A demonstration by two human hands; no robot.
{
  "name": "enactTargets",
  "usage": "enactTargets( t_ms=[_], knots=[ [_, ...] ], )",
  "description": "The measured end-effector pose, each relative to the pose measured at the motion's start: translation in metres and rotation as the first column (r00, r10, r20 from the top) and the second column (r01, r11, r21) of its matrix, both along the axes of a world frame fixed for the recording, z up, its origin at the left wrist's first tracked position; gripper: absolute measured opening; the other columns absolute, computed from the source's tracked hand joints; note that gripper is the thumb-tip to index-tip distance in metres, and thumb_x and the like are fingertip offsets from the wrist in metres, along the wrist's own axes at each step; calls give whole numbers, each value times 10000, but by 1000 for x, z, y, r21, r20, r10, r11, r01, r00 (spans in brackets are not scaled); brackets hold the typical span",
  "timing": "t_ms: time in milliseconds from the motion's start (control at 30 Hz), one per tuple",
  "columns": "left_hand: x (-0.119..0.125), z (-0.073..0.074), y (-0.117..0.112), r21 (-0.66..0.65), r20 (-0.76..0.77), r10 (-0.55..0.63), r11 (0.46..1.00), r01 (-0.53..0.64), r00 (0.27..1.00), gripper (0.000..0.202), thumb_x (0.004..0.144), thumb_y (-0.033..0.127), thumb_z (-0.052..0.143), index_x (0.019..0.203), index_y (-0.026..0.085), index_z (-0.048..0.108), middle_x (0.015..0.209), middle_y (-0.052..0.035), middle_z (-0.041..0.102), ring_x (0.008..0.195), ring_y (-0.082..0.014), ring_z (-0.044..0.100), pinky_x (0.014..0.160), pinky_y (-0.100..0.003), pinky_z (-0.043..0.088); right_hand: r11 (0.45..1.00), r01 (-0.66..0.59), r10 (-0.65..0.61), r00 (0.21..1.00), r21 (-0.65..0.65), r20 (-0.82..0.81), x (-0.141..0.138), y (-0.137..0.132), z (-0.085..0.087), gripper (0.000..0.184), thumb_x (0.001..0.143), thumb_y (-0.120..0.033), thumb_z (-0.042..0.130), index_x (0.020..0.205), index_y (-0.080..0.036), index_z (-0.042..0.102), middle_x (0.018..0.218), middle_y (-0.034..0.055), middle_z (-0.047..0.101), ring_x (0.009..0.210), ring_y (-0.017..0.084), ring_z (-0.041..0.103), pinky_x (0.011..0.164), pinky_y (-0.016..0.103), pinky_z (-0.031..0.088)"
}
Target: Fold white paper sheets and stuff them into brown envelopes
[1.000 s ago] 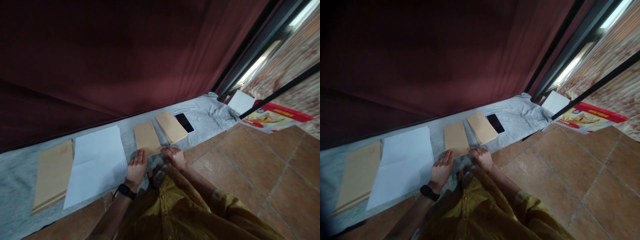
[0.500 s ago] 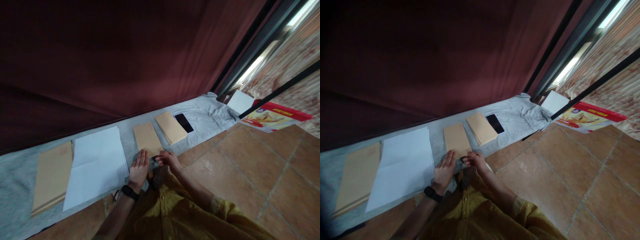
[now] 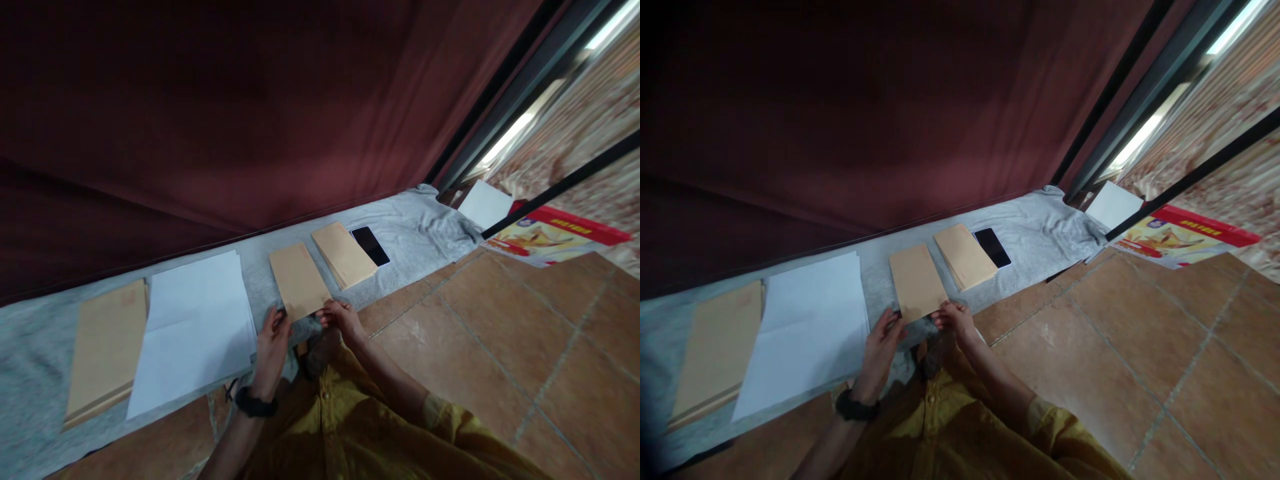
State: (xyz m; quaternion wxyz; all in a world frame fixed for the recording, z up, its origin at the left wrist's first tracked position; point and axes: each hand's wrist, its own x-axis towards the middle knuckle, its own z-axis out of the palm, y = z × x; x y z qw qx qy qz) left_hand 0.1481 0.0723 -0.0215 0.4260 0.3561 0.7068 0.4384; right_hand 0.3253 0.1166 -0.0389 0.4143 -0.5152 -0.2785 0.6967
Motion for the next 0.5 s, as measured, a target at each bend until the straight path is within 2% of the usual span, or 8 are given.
enactTargets(
  t_ms=[33,100,167,267,400,500],
  knots=[
    [0,3,2,-29,159,45,999,-41,986,463,887,373,602,1294,155,561,1073,-119,744,887,-204,739,828,-386,606,1000,10,-10,1000,-7,-13,0,0,0,424,700,-593,738,690,-184,626,742,71,729,558,156,638,550,279,542],
    [2,8,6,-80,396,84,995,-57,914,426,826,430,689,1140,150,623,1011,-100,749,804,-186,742,773,-354,612,999,27,-28,999,-23,-39,0,0,1,423,678,-577,771,680,-178,632,723,68,727,551,156,637,543,272,538],
    [5,11,10,-114,513,73,993,-16,855,398,735,395,783,1012,139,656,979,-93,752,785,-181,740,754,-329,609,999,40,-41,998,-28,-49,0,0,1,426,662,-575,786,674,-176,637,707,64,724,541,152,631,530,261,529],
    [8,8,15,-121,564,54,992,17,824,393,620,325,854,918,134,682,955,-85,759,793,-174,730,737,-297,596,995,87,-90,995,-45,-54,-1,1,2,447,613,-584,815,673,-177,638,686,55,716,533,149,623,515,250,512],
    [14,2,19,-115,577,41,993,31,816,466,516,350,895,887,146,700,894,-53,757,750,-153,704,688,-255,570,992,116,-119,991,-49,-54,-3,3,2,491,498,-563,879,662,-172,632,631,11,679,496,122,585,513,241,488],
    [19,3,20,-113,581,34,993,40,813,491,487,352,906,888,146,712,860,-44,750,724,-143,689,655,-233,543,991,125,-127,990,-38,-57,-5,3,2,512,473,-561,889,688,-165,647,613,-13,658,484,106,560,515,236,467]
  ],
)
